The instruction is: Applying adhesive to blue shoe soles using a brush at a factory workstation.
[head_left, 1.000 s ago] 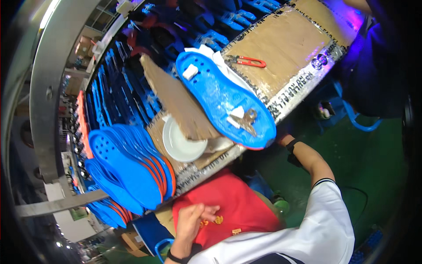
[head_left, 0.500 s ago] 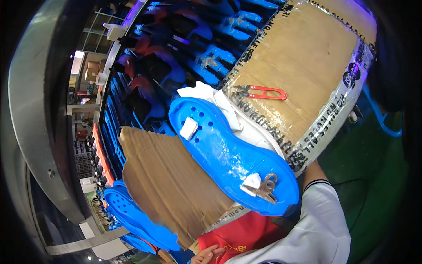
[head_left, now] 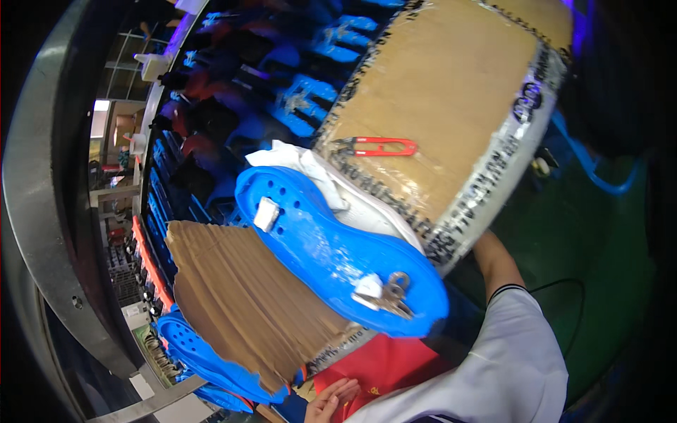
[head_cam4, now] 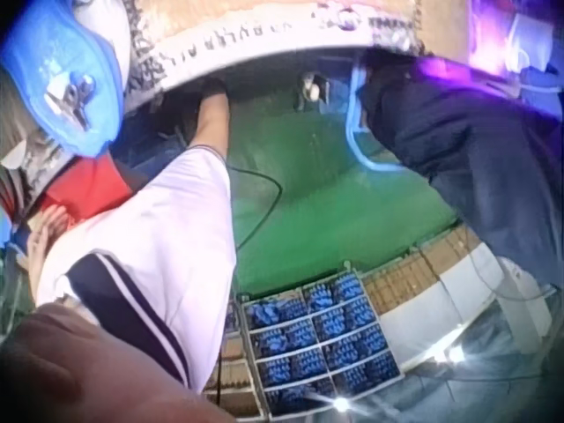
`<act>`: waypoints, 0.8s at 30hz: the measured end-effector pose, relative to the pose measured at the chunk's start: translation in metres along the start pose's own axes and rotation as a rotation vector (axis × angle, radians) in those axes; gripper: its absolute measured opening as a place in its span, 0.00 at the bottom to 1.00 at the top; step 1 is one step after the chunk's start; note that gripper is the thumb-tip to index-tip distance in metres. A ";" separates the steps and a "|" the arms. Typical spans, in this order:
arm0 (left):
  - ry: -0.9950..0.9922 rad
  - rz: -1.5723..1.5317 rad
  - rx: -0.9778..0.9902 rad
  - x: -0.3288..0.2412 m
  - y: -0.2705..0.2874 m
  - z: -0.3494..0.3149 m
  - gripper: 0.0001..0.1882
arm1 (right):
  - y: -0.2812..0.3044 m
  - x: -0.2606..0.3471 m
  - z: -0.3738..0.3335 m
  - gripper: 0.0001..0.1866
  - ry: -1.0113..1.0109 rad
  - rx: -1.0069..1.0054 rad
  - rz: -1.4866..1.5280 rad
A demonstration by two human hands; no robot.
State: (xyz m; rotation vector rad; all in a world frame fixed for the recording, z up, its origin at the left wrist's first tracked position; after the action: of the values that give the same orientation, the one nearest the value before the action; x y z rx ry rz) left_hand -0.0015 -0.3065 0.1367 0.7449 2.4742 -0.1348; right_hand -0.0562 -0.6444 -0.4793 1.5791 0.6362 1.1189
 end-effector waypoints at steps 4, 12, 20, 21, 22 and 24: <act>-0.016 0.114 0.033 -0.031 -0.033 -0.006 0.27 | 0.056 -0.009 -0.048 0.23 -0.026 -0.073 -0.111; -0.285 0.423 0.041 -0.023 -0.023 -0.005 0.24 | 0.242 0.006 -0.201 0.08 -0.474 0.009 0.494; -0.374 -0.120 0.590 -0.067 -0.078 -0.102 0.44 | 0.335 0.091 -0.176 0.07 -0.319 0.211 0.868; -0.391 -0.022 0.747 -0.074 -0.084 -0.120 0.40 | 0.346 0.101 -0.169 0.07 -0.209 0.176 0.826; -0.416 -0.055 0.890 -0.077 -0.085 -0.143 0.34 | 0.359 0.115 -0.160 0.08 -0.087 0.150 0.785; -0.788 -0.200 1.001 -0.060 -0.075 -0.179 0.30 | 0.389 0.155 -0.134 0.06 0.036 0.118 0.815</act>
State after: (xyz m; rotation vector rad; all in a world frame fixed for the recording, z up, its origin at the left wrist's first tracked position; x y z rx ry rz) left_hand -0.0853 -0.3549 0.3155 0.6131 1.5946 -1.4924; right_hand -0.1658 -0.5744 -0.0592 1.9893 0.0491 1.7200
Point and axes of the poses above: each hand's wrist, its own z-axis towards the middle knuckle, its own y-axis out of the back of the hand, x = y × z, the point moved 1 cm from there along z, towards the middle knuckle, and after that the axes turned 11 degrees about z, right-handed, at the moved point
